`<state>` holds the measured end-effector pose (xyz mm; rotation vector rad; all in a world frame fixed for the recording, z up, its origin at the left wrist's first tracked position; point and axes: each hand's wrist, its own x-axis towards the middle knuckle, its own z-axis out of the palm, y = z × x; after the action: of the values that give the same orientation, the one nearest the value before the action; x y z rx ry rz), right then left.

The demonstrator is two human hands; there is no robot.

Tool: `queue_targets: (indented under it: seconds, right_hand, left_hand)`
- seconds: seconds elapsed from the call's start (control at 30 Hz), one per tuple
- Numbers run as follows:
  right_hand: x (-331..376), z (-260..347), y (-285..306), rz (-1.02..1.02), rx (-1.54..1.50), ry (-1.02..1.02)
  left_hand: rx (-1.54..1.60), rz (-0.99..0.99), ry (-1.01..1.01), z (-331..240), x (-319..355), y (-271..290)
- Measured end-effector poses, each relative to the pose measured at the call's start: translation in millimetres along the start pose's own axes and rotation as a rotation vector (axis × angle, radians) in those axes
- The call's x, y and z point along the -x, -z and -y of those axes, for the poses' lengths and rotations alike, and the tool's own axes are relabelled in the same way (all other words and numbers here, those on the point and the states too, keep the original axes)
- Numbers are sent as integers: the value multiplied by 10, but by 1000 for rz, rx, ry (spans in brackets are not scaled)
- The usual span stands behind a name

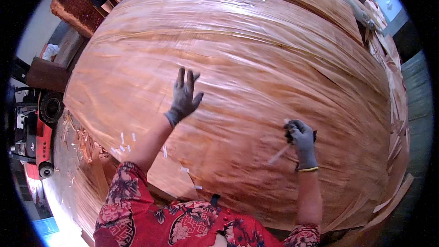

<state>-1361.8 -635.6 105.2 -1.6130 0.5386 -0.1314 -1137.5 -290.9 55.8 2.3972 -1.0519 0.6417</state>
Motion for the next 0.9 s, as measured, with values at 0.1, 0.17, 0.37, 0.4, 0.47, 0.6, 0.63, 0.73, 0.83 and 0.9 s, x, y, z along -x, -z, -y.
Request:
queue_targets:
  seconds: [0.1,0.17,0.37,0.4,0.47,0.6,0.63,0.73,0.83,0.9]
  right_hand:
    - [-277,282,-618,151,-49,-43]
    - [-544,314,-993,188,-39,-85]
    - [-1423,317,-1911,244,-87,-231]
    - [-1544,337,-2057,251,-88,-257]
    - [-1769,414,-2290,271,-61,-235]
    - [-2119,499,-2653,267,105,-196]
    - [-2170,528,-2720,265,136,-198]
    - [-2313,538,-2835,211,308,-174]
    - [-2522,453,-2813,259,434,-119]
    - [-2504,534,-2791,290,563,-167]
  left_hand:
    - [-94,59,3,493,-495,-266]
    - [-145,136,41,752,-638,-483]
    - [17,202,170,827,-647,-812]
    - [16,216,172,825,-647,-800]
    - [18,211,172,832,-655,-777]
    - [41,234,191,858,-626,-786]
    - [3,240,185,859,-619,-775]
    - [-41,215,169,882,-617,-801]
    - [64,55,98,815,-668,-773]
    - [67,66,74,799,-662,-760]
